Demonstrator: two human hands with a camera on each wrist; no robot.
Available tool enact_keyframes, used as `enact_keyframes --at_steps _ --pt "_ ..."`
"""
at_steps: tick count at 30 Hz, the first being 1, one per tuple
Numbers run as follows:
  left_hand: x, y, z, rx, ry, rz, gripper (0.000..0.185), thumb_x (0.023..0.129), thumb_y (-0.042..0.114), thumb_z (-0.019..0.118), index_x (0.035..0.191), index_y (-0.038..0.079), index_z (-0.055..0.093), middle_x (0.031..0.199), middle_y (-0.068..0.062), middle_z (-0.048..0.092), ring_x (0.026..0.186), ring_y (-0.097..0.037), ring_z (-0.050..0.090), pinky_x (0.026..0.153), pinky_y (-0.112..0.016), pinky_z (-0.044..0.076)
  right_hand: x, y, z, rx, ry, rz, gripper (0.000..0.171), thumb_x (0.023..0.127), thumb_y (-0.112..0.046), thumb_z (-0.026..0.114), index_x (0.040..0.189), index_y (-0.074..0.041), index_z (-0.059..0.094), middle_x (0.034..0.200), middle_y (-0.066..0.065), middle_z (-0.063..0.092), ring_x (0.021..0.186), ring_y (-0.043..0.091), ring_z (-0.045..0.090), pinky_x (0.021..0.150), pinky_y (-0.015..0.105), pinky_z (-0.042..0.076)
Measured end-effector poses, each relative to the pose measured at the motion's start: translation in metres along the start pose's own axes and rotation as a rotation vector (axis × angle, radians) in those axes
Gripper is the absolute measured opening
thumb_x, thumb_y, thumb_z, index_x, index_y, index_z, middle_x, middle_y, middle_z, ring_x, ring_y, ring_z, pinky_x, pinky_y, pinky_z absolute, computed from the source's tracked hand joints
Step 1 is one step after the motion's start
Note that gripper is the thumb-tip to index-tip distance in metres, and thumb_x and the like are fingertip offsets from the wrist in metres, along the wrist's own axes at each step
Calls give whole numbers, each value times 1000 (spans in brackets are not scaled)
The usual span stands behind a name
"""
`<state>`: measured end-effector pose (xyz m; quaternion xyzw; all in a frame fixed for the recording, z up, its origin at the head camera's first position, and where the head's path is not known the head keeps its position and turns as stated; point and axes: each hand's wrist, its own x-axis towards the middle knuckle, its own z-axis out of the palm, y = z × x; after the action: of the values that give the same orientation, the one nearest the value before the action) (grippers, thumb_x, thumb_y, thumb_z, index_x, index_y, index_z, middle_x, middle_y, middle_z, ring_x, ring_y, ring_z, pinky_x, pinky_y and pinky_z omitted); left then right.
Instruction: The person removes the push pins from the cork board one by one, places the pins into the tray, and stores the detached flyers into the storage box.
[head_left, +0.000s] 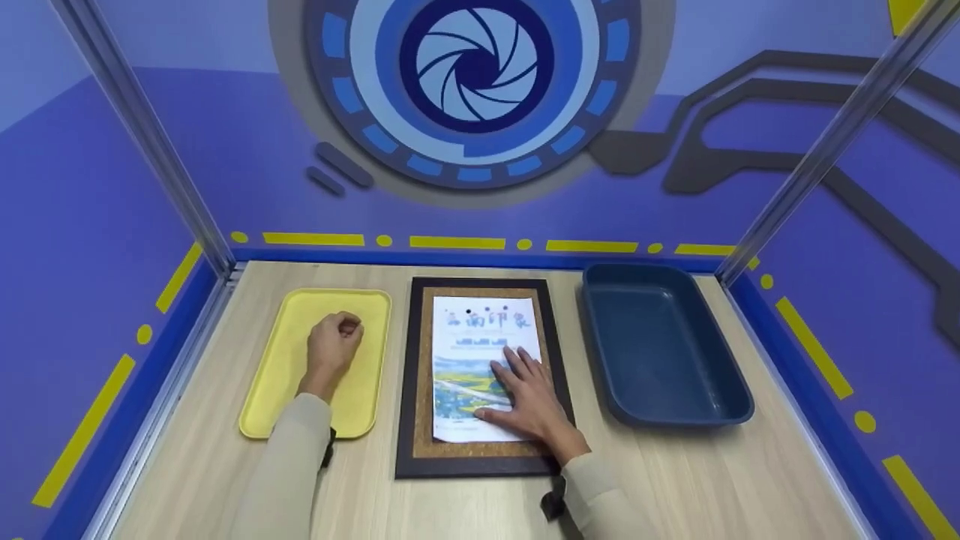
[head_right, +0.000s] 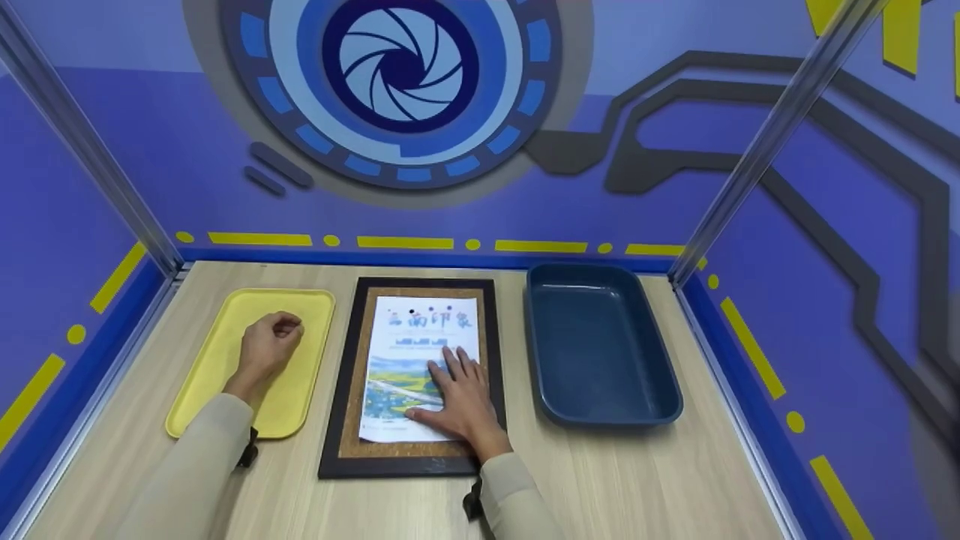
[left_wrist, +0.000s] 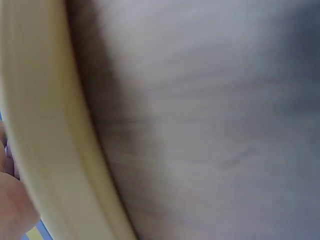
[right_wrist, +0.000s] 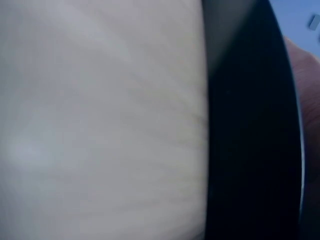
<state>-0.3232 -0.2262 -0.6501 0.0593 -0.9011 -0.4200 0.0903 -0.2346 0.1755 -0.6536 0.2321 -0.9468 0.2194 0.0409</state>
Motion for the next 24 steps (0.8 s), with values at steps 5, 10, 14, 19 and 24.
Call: enact_keyframes --at_steps 5,10,14,19,24 --pt "0 0 1 -11 8 -12 16 101 18 71 113 7 74 107 -10 71 99 -26 68 88 -42 57 0 0 1 -6 1 -1 100 84 -81 66 159 -16 50 172 14 29 159 42 21 124 67 18" --pt "1 -2 1 -11 16 -6 17 100 17 72 113 7 74 107 -9 72 99 -25 69 89 -43 57 1 0 0 -12 -4 -8 99 85 -80 66 159 -16 50 172 14 30 159 42 21 123 68 19" --pt "1 -1 1 -3 45 26 17 98 17 73 111 5 76 104 -10 74 97 -26 71 90 -44 57 3 1 0 -13 2 -12 98 84 -78 68 158 -15 52 171 15 32 158 44 23 122 69 20" --pt "1 0 1 -5 54 27 17 97 17 74 110 5 76 103 -10 74 96 -26 70 89 -45 56 3 1 1 -18 -8 -4 100 84 -80 67 159 -16 50 172 15 30 159 43 21 123 68 18" --pt "1 -1 1 -4 37 23 17 99 17 72 111 5 75 105 -10 73 98 -26 69 90 -45 56 2 1 0 -16 3 -11 100 84 -79 68 159 -15 51 171 16 31 158 44 22 122 70 20"
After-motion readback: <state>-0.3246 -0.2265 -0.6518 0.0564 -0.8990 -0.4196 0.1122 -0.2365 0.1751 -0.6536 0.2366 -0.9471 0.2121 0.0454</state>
